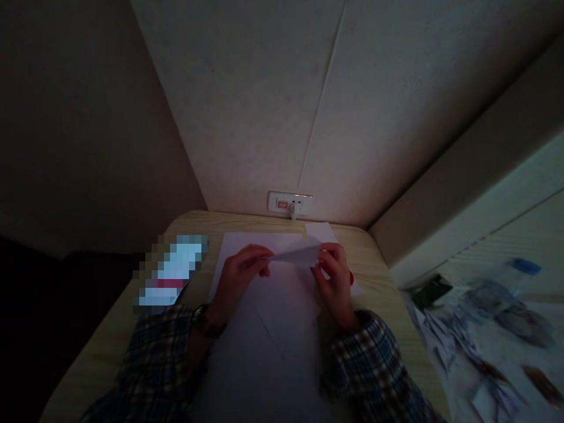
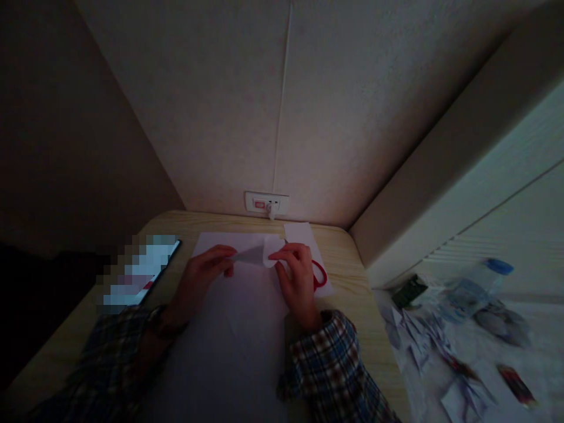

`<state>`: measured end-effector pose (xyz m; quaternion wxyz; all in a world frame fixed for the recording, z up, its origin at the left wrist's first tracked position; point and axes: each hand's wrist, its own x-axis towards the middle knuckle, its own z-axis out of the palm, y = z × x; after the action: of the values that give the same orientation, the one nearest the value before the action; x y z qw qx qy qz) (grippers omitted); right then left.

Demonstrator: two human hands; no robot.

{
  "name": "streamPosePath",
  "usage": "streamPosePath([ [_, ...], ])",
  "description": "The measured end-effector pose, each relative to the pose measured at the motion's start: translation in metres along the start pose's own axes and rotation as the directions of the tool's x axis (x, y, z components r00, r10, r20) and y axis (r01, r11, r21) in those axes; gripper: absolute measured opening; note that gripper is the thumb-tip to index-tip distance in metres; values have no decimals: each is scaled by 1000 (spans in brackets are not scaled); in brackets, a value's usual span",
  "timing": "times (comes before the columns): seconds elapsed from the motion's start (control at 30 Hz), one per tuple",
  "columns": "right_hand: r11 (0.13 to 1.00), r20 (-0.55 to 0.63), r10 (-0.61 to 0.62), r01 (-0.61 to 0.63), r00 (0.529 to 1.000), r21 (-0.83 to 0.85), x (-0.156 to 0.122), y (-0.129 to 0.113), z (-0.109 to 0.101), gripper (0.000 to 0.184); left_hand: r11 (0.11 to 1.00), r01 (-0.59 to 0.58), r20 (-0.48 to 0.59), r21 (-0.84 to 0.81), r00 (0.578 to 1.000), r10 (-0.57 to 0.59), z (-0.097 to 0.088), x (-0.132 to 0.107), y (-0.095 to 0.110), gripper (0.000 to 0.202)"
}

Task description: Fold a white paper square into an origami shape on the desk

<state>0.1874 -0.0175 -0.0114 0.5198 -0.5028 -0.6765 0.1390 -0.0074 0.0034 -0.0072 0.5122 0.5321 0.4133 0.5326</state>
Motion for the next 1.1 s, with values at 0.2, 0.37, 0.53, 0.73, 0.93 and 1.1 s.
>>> streamPosePath([
  [0.2, 997, -5, 75, -75, 997, -3, -3, -2, -1, 20, 991, -137, 58, 4, 989, 136, -5, -2, -3, 18],
  [0.37, 985, 77, 150, -156, 986, 76, -4, -6, 0, 19, 990, -111, 9, 88, 994, 110, -4, -1, -1, 8],
  [0.53, 967, 155, 188, -211, 970, 145, -2, -10, -2, 27, 997, -25, -70, 79, 997, 30, 0, 0, 1, 11],
  [0.73, 938, 280, 162, -235, 946, 253, -3, -9, 0, 31, 994, 54, -79, 95, 996, -47, 0, 0, 2, 27],
  [0.93, 908, 346, 111, -236, 932, 345, -3, -11, -1, 31, 980, 187, 23, 72, 982, -189, 0, 3, -4, 41],
  [1.1, 855, 387, 160, -324, 908, 405, -1, -11, 1, 39, 981, 172, 48, 92, 983, -177, 0, 3, -6, 30],
])
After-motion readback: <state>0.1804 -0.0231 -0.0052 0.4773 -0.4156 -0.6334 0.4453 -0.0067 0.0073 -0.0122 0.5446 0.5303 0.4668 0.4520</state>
